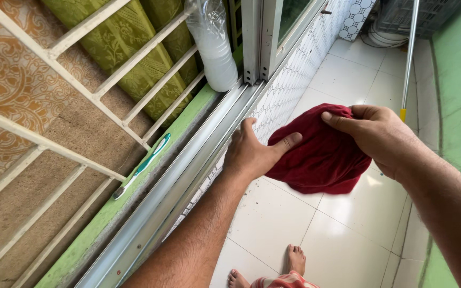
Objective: The person cleans the metal frame of a sliding window using a toothbrush to scrub the grooves and a red cloth to wipe the surface. The person scrubs the vertical and horizontal sections of the frame and then wipes them down.
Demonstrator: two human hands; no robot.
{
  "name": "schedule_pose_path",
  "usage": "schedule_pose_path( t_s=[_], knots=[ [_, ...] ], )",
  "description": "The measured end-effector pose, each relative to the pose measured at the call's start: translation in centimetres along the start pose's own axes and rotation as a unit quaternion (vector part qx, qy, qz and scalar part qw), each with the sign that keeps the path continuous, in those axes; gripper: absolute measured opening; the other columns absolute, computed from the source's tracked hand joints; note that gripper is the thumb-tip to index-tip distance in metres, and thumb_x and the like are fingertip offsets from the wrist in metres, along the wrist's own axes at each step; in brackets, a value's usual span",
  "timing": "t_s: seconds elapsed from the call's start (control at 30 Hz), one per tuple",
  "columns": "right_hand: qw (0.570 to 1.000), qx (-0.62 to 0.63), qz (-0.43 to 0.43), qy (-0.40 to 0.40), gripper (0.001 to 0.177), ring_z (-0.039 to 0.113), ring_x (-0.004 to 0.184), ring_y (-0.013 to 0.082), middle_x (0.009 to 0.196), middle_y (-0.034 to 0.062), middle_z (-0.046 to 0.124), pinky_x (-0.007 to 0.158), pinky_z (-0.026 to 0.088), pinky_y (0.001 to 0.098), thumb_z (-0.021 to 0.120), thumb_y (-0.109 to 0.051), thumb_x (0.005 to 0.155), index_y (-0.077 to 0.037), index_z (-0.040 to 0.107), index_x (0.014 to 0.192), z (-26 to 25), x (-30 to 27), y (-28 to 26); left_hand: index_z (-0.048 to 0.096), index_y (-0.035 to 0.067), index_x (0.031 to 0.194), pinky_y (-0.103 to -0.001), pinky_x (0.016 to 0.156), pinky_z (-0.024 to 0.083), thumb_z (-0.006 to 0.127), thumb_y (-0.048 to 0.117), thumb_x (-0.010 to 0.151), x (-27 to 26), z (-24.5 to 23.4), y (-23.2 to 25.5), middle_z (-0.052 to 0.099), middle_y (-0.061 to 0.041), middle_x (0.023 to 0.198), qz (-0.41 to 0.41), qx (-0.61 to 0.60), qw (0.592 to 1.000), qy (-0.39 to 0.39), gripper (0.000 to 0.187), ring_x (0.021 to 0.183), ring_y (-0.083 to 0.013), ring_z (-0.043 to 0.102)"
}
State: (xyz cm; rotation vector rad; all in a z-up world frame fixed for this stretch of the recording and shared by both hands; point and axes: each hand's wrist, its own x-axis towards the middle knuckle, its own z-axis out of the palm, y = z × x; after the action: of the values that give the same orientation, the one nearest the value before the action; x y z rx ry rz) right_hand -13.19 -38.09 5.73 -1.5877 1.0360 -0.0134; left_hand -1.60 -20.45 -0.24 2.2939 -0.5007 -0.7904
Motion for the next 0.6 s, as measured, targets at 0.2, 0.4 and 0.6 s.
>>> schedule_pose_path(
  t_s=[0.2, 0.4, 0.6],
  knots=[
    [0.961, 0.227, 0.054, -0.148, 0.057, 0.073, 0.095, 0.0272, 0.110, 0.0213, 0.072, 0.086, 0.062, 0.0429, 0.052, -0.045, 0.100, 0.007, 0.061, 0.122, 2.1, -0.8, 0.1, 0.014, 0.009, 0.161, -0.050, 0.106, 0.048, 0.084, 0.072, 0.053, -1.4, 2.9, -0.2, 0.048, -0.023, 0.149, 0.099, -0.163, 0.969, -0.156, 0.143, 0.136, -0.0325, 0.050],
    [0.907, 0.364, 0.058, -0.202, 0.048, 0.071, 0.099, 0.0234, 0.110, 0.0153, 0.069, 0.092, 0.060, 0.0423, 0.041, -0.042, 0.107, 0.000, 0.058, 0.123, 3.5, -0.8, 2.2, 0.053, 0.000, 0.136, -0.042, 0.103, 0.052, 0.091, 0.035, 0.065, -3.8, 2.7, -0.5, 0.069, -0.019, 0.126, 0.056, -0.387, 0.897, -0.206, 0.088, 0.118, -0.0281, 0.069],
    [0.971, 0.229, 0.021, -0.068, 0.047, 0.070, 0.107, 0.0222, 0.122, 0.0179, 0.068, 0.094, 0.061, 0.0360, 0.048, -0.036, 0.106, 0.003, 0.057, 0.129, 3.8, 0.4, 4.7, 0.035, 0.002, 0.144, -0.044, 0.101, 0.054, 0.084, 0.020, 0.067, -4.9, 1.4, -1.2, 0.059, -0.021, 0.129, -0.011, -0.435, 0.892, -0.121, 0.093, 0.118, -0.0301, 0.067]
  ],
)
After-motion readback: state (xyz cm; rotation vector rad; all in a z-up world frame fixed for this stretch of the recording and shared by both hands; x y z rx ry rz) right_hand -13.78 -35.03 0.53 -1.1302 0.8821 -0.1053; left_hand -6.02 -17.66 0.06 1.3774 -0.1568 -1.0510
